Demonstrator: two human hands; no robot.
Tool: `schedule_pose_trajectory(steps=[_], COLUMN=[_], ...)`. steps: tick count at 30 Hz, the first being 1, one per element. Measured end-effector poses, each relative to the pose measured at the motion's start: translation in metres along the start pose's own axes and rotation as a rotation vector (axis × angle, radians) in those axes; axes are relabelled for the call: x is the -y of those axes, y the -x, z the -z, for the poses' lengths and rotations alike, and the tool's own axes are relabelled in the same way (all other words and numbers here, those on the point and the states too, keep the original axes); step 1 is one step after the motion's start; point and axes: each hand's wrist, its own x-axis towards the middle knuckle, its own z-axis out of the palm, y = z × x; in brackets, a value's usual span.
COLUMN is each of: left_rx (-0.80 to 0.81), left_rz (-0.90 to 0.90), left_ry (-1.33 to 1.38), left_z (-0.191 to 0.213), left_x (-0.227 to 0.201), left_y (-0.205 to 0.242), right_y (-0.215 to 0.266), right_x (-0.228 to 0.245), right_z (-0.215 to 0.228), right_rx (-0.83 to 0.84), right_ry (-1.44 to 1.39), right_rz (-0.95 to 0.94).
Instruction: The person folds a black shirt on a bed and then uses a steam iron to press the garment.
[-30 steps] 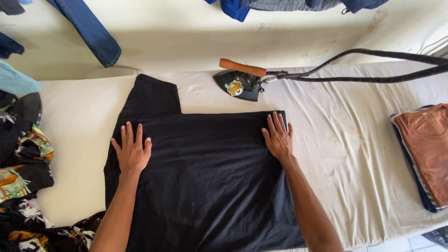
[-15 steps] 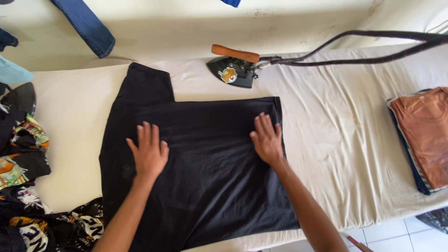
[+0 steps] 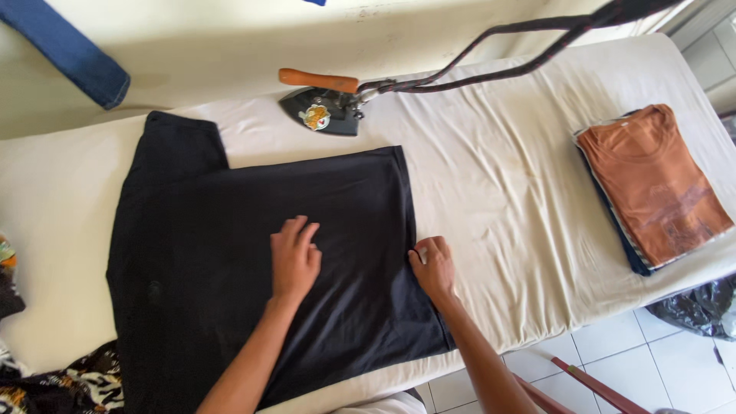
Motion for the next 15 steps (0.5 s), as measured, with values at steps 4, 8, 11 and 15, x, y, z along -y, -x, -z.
schedule_pose_trajectory(steps=[4,8,11,15], left_rx=[0.082,0.289,0.331,0.381], left_rz=[-0.058,-0.121,-0.219,-0.335], left_ry=[0.184,0.141,0.038,-0.126], left_z=[-0.061,-0.095,-0.12,-0.15], left_x=[-0.06,-0.108,-0.122,-0.123], left_y=[-0.027,-0.068,-0.103,-0.143], right_y=[0.003,0.021,0.03,0.044], right_x=[0.009,0.05,0.049,0.024], right_z=[0.009,0.048,0.055,0.044], right_rx=[0.107,0.121,0.254,0.289], right_ry=[-0.094,-0.192,-0.105,-0.095], right_rz=[-0.101,-0.072,-0.139,-0.063])
